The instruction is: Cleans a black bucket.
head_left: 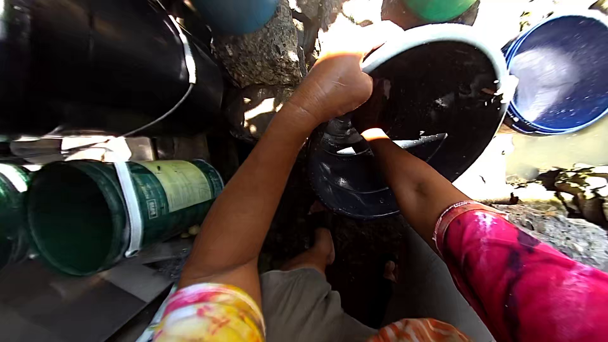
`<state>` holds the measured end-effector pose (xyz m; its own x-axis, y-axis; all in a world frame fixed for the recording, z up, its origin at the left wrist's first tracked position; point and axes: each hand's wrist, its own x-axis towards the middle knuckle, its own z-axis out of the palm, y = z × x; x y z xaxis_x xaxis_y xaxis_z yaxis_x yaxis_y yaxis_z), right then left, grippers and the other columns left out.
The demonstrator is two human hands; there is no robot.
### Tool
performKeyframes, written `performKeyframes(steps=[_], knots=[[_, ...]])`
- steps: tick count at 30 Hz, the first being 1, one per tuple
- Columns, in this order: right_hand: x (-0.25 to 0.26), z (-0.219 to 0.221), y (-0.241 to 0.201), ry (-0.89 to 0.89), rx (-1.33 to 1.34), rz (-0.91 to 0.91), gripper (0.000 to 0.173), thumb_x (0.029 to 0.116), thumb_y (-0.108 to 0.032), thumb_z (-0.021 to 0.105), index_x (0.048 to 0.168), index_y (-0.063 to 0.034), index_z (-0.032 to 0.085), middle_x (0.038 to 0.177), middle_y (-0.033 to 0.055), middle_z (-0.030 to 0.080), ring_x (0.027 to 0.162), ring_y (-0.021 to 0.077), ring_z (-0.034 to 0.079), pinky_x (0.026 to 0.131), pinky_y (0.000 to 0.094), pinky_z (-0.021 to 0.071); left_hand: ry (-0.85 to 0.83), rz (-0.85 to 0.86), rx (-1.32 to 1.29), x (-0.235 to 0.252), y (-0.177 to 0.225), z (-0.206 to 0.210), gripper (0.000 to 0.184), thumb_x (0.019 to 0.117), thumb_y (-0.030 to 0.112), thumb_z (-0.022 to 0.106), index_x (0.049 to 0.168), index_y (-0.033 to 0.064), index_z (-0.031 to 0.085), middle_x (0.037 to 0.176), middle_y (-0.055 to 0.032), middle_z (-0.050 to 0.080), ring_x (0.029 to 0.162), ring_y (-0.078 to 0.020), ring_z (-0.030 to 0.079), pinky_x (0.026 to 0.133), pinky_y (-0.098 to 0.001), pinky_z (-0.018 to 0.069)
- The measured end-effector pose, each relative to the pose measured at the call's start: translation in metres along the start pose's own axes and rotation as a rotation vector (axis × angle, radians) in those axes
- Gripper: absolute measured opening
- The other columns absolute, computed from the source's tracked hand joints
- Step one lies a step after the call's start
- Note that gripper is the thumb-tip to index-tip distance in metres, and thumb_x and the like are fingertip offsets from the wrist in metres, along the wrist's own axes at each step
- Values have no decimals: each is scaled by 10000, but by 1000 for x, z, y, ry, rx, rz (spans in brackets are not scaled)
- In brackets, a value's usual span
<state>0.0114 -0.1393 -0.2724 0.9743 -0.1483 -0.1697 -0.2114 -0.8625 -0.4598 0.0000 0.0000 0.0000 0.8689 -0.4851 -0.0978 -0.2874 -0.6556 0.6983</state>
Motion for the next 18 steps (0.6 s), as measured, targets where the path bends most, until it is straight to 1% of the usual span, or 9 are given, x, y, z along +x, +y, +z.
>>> performKeyframes(steps=[2,3,5,7,10,12,14,16,18], knots=[[-34,34,-4,-300,-120,213,1038,914,-234,703,1575,141,-4,1640,392,-72,1541,540,-47,1258,605,82,-5,-19,-14,1,1,-1,607,796,-25,572,1391,87,618,1354,-98,649,1286,-165,579,1061,-414,444],[-47,44,-16,-427,-128,306,1042,943,-298,680,1571,144,-24,1630,406,-79,1529,564,-38,1238,639,106,-4,-19,-16,1,2,-1,616,784,-19,573,1388,88,623,1358,-93,649,1293,-159,576,1070,-406,441],[-69,52,-48,-576,-66,288,931,965,-388,645,1563,137,162,1606,416,134,1492,566,168,1160,673,229,-5,-21,-32,1,9,0,582,780,-36,576,1347,71,647,1320,-110,660,1262,-181,583,1044,-412,435],[-78,22,-86,-656,95,81,668,1029,-279,593,1528,91,347,1570,358,327,1471,503,310,1173,606,293,-14,-5,-21,1,11,0,572,784,-36,571,1336,88,655,1312,-94,664,1249,-167,586,1034,-401,439],[-70,-22,-101,-418,469,-212,431,1018,-59,573,1399,132,504,1448,306,520,1405,371,460,1197,426,334,21,5,-28,0,4,3,553,786,-19,577,1321,87,663,1291,-78,675,1225,-141,598,1028,-379,449],[-49,-61,-106,-347,497,-206,402,1023,-48,565,1389,115,534,1440,274,551,1406,337,480,1197,415,337,39,-32,-28,-1,1,0,567,810,-23,575,1363,80,636,1337,-97,654,1259,-165,586,1050,-397,442],[-20,-72,-103,-138,569,-61,331,1019,-83,570,1299,86,623,1322,245,641,1285,308,577,1119,409,408,87,0,-33,0,-5,0,580,780,-23,568,1344,84,648,1317,-95,659,1240,-167,589,1037,-386,441],[-11,-60,-84,-10,462,-21,405,1044,-132,548,1395,70,548,1426,261,562,1396,332,486,1191,422,336,88,27,-30,0,-8,0,576,785,-19,567,1346,82,649,1317,-98,658,1247,-176,581,1043,-385,432],[-12,-24,-57,-73,198,-116,566,1005,-93,569,1517,77,398,1594,271,374,1522,361,314,1252,447,250,74,57,-10,1,-7,2,566,787,-12,561,1336,86,657,1301,-99,667,1242,-184,583,1035,-386,435]])
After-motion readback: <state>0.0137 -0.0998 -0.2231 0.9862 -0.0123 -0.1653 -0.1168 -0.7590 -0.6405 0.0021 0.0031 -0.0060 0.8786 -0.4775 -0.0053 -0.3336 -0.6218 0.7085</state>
